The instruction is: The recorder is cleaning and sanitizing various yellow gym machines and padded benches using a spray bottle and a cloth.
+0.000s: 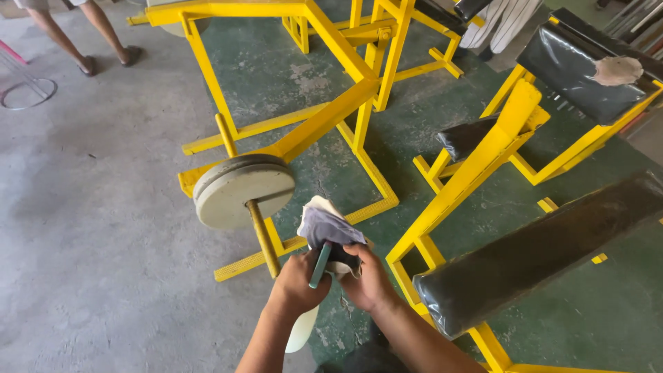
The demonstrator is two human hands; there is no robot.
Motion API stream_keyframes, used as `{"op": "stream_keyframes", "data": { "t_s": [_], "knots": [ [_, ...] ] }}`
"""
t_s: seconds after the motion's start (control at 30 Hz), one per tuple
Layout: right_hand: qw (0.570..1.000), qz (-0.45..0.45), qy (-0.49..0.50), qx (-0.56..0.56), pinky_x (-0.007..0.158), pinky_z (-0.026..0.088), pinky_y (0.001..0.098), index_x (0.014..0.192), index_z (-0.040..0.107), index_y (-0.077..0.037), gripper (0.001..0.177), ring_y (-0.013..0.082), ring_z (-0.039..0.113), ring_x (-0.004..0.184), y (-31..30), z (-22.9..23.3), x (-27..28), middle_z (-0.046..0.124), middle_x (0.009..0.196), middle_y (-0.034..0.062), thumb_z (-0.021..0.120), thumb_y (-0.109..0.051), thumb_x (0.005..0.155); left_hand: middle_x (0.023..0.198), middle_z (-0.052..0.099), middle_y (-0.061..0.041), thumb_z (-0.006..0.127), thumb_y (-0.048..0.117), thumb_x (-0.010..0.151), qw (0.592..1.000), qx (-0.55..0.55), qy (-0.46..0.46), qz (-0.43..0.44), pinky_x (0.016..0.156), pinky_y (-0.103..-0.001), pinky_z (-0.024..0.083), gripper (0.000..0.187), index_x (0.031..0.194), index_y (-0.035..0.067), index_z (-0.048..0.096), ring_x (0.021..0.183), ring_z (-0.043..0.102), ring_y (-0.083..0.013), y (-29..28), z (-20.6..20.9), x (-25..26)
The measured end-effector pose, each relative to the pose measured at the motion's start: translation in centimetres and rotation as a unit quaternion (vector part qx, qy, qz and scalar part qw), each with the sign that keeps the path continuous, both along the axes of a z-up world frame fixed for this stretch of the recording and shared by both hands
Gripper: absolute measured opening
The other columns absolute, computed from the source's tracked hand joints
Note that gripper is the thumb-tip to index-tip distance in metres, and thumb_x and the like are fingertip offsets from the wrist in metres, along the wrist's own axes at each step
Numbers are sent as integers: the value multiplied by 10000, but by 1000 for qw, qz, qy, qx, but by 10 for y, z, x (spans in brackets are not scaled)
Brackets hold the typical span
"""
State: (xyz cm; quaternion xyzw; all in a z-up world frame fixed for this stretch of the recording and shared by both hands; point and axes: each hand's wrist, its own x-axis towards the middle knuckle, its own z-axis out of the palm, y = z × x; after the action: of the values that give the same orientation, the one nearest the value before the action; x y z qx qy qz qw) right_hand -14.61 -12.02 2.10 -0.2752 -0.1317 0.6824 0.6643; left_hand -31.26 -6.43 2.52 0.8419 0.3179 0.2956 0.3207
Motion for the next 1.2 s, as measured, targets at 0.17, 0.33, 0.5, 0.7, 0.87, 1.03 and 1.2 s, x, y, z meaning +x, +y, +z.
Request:
{"op": "stream_keyframes", "data": {
  "t_s": [0.17, 0.33, 0.5, 0.7, 0.87, 1.03, 1.2],
  "knots": [
    [999, 7, 17, -31, 1010, 500, 420, 1229, 631, -17, 374, 276, 677, 1059, 24, 10, -6, 717, 1157, 115, 602, -192, 899, 857, 703, -209, 682, 69, 725, 997, -29, -68, 11, 713, -465, 554, 272, 992, 21, 668, 818, 680, -426, 7, 16, -17],
    [997, 51, 35, -44, 1011, 507, 452, 1273, 603, 30, 468, 312, 678, 1071, 68, 37, 1, 703, 1187, 161, 581, -265, 910, 967, 693, -225, 610, -13, 774, 979, -6, -202, 25, 755, -439, 551, 482, 1256, -36, 598, 886, 678, -412, 18, 53, -19],
    [997, 13, 44, -56, 1014, 533, 455, 1354, 567, -38, 545, 281, 663, 1179, 131, 71, 8, 674, 1315, 120, 534, -243, 850, 895, 689, -191, 690, 87, 939, 975, -38, -174, 131, 738, -409, 533, 154, 1059, 1, 647, 825, 687, -370, 53, 47, -6],
    [997, -46, -61, -18, 891, 529, 412, 1374, 526, -94, 503, 221, 649, 1064, 269, -25, 58, 651, 1208, 66, 587, -225, 892, 1065, 708, -166, 676, 117, 866, 967, 107, -106, 204, 841, -448, 530, 326, 1179, 30, 654, 999, 653, -396, 103, 43, 24],
    [889, -98, -437, 99, 770, 511, 426, 1375, 533, 47, 489, 276, 607, 949, 338, -29, 52, 611, 1142, 161, 574, -201, 956, 1225, 649, -133, 679, 168, 769, 952, 152, -32, 264, 951, -495, 463, 432, 1185, 53, 663, 1160, 573, -375, 147, 42, 37],
    [645, 10, -657, 390, 1156, 421, 472, 1317, 640, -33, 386, 392, 548, 1338, 378, -68, 25, 620, 1344, 218, 553, -71, 943, 1295, 568, -131, 682, 208, 740, 936, 156, 30, 314, 1032, -538, 399, 469, 1190, 73, 684, 1244, 500, -382, 182, 43, 42],
    [521, 111, -721, 442, 1231, 266, 523, 1425, 593, -49, 433, 382, 373, 1485, 372, -59, 39, 511, 1517, 188, 635, -83, 996, 1456, 467, -256, 680, 254, 734, 921, 217, 85, 311, 1141, -711, 162, 444, 1148, 94, 691, 1435, 318, -508, 220, 26, 40]
  ]
}}
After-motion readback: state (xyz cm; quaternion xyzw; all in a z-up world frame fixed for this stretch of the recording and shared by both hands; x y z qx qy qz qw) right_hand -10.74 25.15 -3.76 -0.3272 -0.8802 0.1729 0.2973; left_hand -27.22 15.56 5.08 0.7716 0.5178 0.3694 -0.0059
